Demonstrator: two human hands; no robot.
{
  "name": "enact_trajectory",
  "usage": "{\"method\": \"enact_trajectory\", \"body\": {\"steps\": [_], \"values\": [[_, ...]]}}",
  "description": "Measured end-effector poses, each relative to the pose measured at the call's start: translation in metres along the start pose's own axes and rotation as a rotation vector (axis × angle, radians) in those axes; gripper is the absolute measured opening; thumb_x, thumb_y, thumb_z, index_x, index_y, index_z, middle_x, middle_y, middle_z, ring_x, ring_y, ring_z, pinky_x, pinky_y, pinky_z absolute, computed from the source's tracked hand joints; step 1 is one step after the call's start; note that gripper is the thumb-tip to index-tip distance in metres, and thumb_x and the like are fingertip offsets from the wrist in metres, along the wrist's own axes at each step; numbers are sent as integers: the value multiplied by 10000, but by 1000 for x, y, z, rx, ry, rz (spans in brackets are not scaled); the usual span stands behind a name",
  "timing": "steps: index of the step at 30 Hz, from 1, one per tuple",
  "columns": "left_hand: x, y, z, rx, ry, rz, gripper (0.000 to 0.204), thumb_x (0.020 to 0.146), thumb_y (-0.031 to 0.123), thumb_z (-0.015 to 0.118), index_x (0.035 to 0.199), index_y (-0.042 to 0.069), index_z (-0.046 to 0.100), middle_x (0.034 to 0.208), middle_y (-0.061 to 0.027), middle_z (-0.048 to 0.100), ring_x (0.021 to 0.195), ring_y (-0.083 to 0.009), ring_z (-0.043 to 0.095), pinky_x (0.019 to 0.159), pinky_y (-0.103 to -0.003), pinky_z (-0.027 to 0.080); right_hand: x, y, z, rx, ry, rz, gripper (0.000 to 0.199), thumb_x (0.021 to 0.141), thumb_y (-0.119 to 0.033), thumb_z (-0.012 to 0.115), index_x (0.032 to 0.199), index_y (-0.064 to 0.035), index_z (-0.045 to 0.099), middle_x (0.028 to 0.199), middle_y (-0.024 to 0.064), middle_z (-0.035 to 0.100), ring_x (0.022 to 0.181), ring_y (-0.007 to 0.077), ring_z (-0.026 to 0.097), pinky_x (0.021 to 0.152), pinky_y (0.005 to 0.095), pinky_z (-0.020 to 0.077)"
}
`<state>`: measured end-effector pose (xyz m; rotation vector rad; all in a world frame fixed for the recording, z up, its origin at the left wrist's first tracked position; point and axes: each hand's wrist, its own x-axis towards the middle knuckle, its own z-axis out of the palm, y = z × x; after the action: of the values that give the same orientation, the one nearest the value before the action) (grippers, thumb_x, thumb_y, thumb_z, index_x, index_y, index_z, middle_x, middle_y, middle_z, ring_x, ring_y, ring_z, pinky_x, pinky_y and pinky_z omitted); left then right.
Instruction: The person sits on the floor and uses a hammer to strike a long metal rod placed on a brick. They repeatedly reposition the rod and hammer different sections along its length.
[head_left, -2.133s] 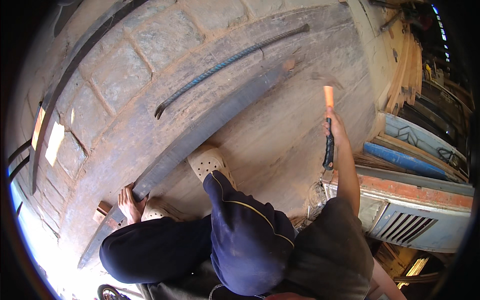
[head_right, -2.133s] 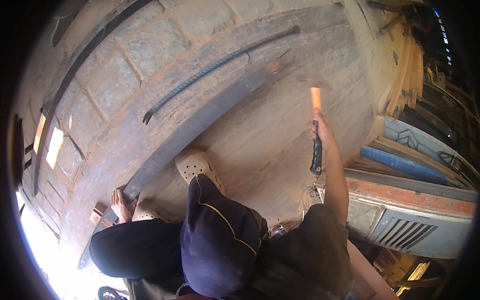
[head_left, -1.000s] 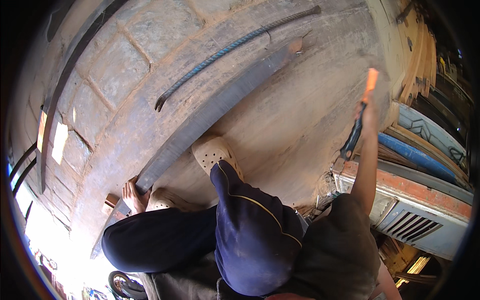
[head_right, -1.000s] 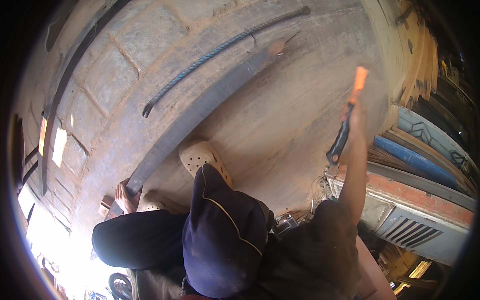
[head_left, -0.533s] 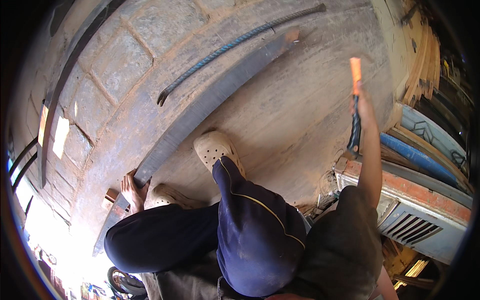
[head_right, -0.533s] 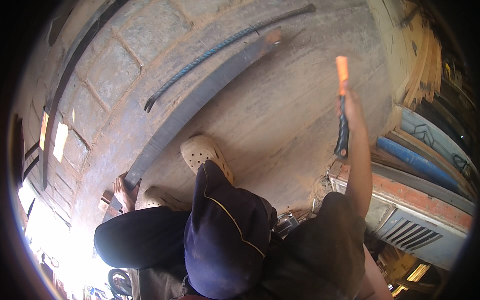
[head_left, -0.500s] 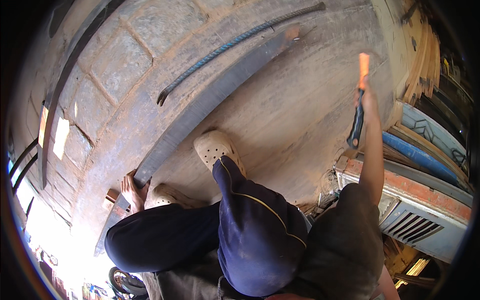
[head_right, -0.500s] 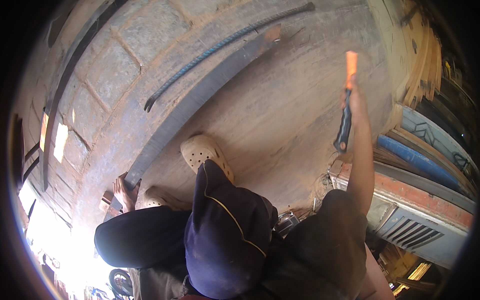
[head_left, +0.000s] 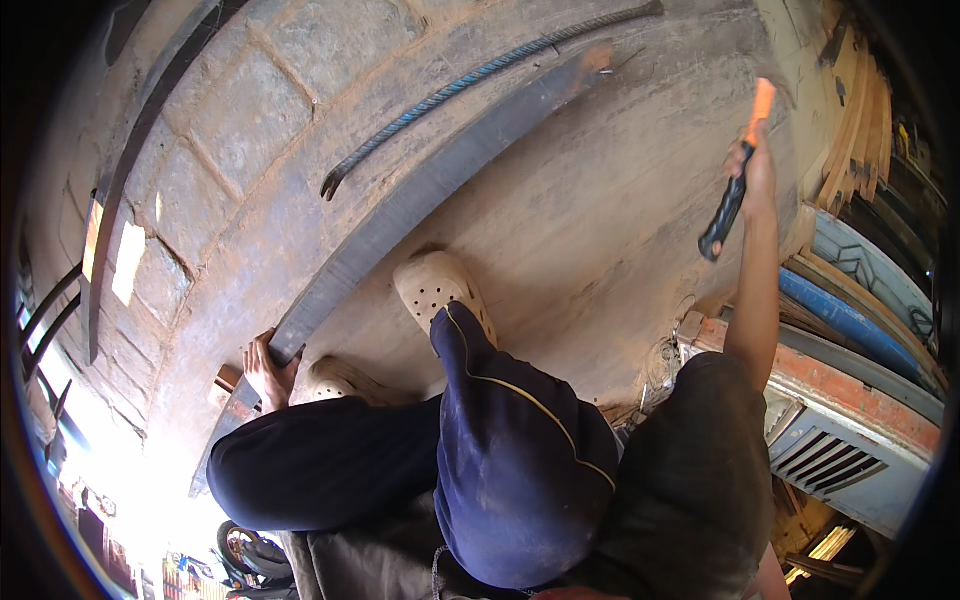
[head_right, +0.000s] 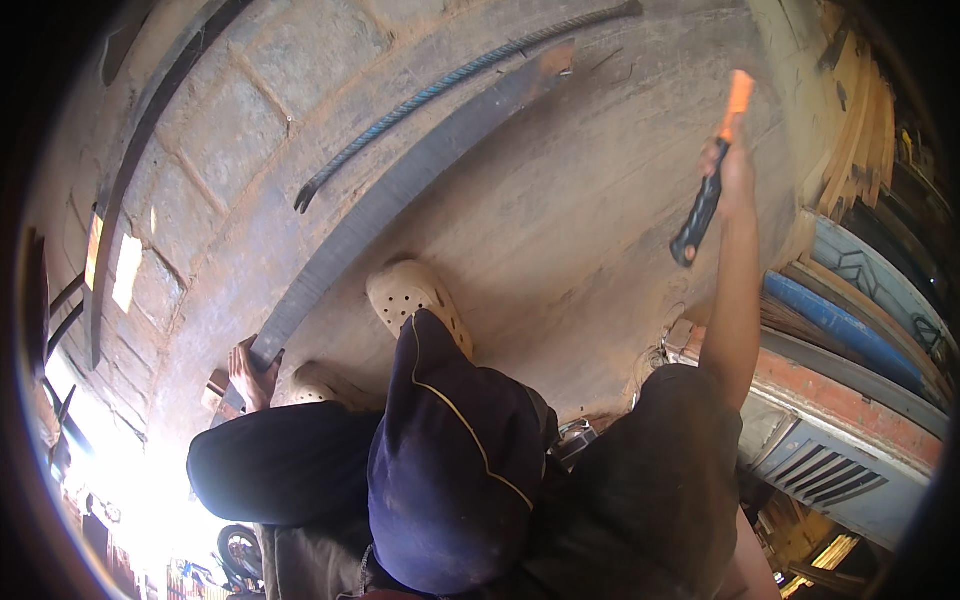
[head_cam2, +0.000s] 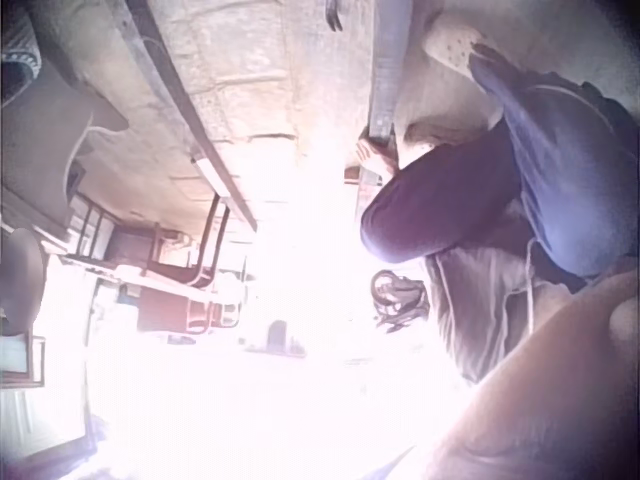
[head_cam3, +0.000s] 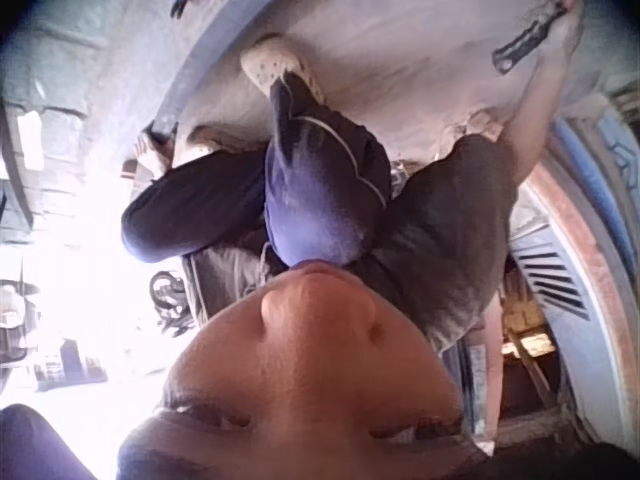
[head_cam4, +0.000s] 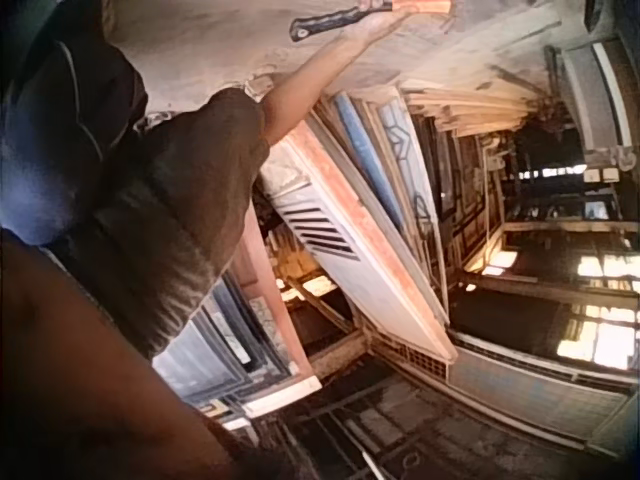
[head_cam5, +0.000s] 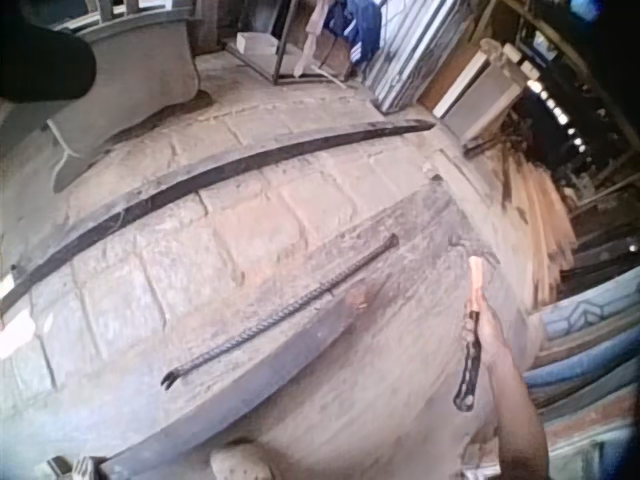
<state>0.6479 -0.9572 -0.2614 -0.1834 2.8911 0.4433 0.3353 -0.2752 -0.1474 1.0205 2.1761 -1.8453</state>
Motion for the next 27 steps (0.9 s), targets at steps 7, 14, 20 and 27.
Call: {"method": "enact_trajectory", "body": {"steps": [7, 14, 20, 27], "values": [[9, 2, 10, -29, 4, 42, 600, 576, 218, 854, 1082, 59, 572, 970, -128, 611, 896, -331, 591, 799, -420, 469, -66, 45, 50, -322, -265, 200, 463, 955, -533, 457, 730, -129, 473, 522, -42, 403, 391, 77, 402, 381, 230, 356], [0, -5, 1, 17, 5, 20, 597, 588, 235, 849, 1088, 61, 572, 963, -129, 609, 892, -330, 590, 797, -421, 464, -40, 13, 22, -202, 169, -168, 471, 968, -522, 429, 765, -102, 490, 535, -12, 457, 438, 92, 463, 410, 236, 379], [5, -3, 6, -3, 21, 44, 593, 601, 248, 841, 1094, 62, 571, 982, -124, 612, 903, -327, 593, 812, -423, 464, -45, 56, 68, -536, 75, -127, 359, 999, -382, 445, 823, -74, 502, 553, -16, 448, 453, 90, 460, 421, 248, 385], [-1, -5, 10, 46, -27, 73, 589, 595, 302, 821, 1068, 53, 573, 974, -114, 626, 898, -308, 594, 815, -410, 457, -102, 29, 82, -398, -195, -85, 402, 994, -455, 418, 842, -90, 490, 572, -28, 443, 431, 76, 439, 399, 214, 371]]}}
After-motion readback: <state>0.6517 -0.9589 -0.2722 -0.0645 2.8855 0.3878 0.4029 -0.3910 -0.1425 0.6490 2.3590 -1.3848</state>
